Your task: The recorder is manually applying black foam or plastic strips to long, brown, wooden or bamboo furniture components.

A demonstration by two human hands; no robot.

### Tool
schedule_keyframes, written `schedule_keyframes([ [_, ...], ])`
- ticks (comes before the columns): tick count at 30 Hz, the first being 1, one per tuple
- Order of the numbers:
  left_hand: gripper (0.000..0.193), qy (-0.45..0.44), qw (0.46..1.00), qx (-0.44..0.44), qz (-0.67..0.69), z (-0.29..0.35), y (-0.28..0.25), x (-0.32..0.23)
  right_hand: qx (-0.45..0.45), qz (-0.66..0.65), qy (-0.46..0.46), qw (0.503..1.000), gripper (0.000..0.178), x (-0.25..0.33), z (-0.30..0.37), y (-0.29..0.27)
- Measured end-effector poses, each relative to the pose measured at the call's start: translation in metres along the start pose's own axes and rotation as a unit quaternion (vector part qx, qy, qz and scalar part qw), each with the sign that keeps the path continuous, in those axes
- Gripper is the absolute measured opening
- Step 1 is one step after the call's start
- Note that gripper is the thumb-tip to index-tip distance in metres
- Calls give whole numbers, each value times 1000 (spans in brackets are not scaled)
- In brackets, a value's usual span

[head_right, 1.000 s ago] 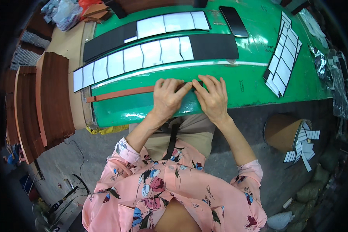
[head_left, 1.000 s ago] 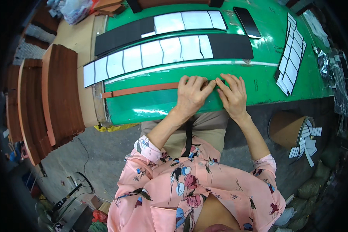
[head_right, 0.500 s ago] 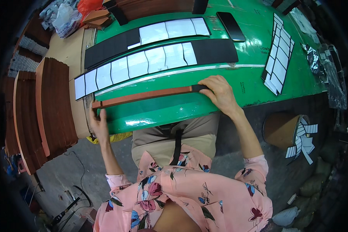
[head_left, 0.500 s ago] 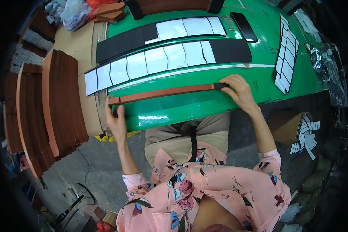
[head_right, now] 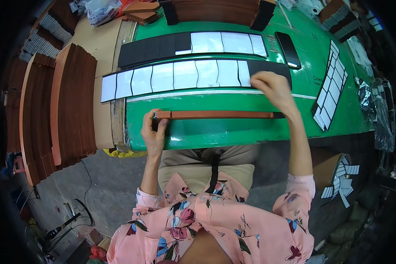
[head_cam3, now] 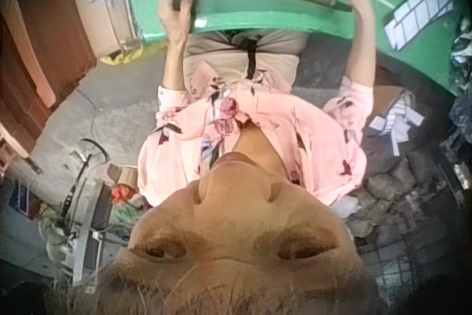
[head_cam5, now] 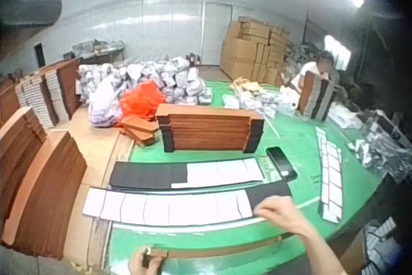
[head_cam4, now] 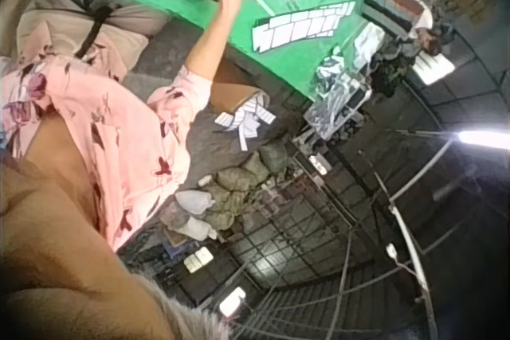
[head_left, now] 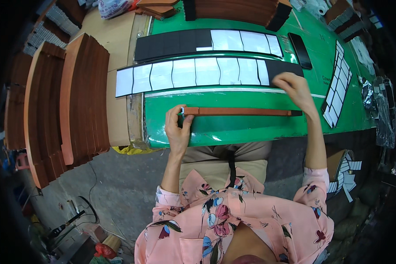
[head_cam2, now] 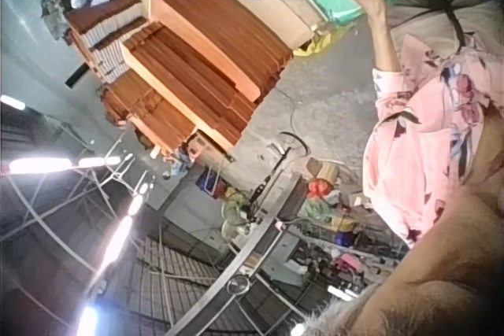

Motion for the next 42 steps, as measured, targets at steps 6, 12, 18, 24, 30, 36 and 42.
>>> schedule_keyframes([
  [6,33,14,1000,15,12,2,3,5,58,187,-120,973,19,43,-66,77],
  [12,32,27,999,21,15,2,6,5,-37,236,-39,970,17,-3,-92,39],
  [18,29,7,999,9,36,1,2,8,-68,223,23,972,16,-49,-69,-6],
  [24,29,28,1000,7,7,0,4,4,11,186,34,982,16,-68,-29,11],
  [30,31,6,1000,5,9,3,5,14,65,220,117,966,46,-75,-21,32],
  [36,31,-14,1000,5,8,4,6,21,63,226,130,963,43,-84,-25,40],
  [42,30,-4,1000,4,12,4,7,18,43,250,109,961,35,-81,-29,43],
])
Point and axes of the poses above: each hand's wrist, its own z-axis away from the middle knuckle, its own y-axis out of the palm, x = y × z, the point moved 7 cm from there along -z, towards the middle knuckle, and after that the axes turned 3 degrees about -x, right-handed, at the moved point
